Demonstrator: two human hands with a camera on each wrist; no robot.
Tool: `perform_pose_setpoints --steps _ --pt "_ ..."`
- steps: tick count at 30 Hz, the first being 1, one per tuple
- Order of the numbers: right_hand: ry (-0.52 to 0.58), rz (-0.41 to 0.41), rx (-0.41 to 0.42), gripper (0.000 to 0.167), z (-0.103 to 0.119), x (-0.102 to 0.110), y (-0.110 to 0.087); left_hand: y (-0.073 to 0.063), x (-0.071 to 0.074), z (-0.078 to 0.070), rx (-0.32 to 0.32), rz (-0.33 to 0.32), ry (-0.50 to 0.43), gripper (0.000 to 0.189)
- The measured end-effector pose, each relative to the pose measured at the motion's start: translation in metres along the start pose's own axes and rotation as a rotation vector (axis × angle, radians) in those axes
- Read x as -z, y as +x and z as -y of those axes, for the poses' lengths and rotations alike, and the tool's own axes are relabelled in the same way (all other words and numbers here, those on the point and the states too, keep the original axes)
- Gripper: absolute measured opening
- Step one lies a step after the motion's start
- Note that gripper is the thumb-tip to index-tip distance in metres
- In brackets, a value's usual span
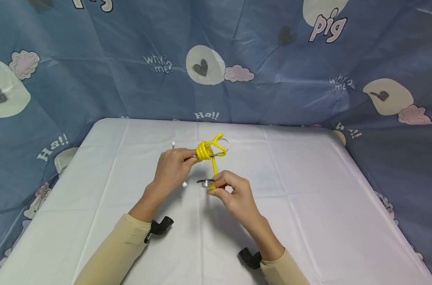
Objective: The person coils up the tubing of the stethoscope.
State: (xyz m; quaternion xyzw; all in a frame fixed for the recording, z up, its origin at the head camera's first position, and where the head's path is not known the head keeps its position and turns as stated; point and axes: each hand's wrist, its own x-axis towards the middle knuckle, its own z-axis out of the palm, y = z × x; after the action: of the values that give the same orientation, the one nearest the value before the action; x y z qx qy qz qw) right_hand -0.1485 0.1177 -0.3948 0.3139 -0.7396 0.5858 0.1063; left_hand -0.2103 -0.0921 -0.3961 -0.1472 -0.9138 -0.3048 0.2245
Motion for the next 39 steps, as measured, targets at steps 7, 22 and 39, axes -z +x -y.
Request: perform_pose_setpoints --steps 7,22,39 --pt "0.095 -0.079 -0.181 0.02 -0.01 -0.001 0.002 0.0 0.0 -0.006 -0.017 -0.02 0.02 0.019" --pt "0.044 -0.409 -0.337 0.034 -0.01 -0.008 0.007 -0.001 -0.002 -0.012 -0.1 -0.089 0.065 0.014" --pt "-0.023 -0.533 -0.286 0.031 0.008 -0.013 0.021 -0.008 -0.016 -0.024 -0.15 -0.098 0.067 0.006"
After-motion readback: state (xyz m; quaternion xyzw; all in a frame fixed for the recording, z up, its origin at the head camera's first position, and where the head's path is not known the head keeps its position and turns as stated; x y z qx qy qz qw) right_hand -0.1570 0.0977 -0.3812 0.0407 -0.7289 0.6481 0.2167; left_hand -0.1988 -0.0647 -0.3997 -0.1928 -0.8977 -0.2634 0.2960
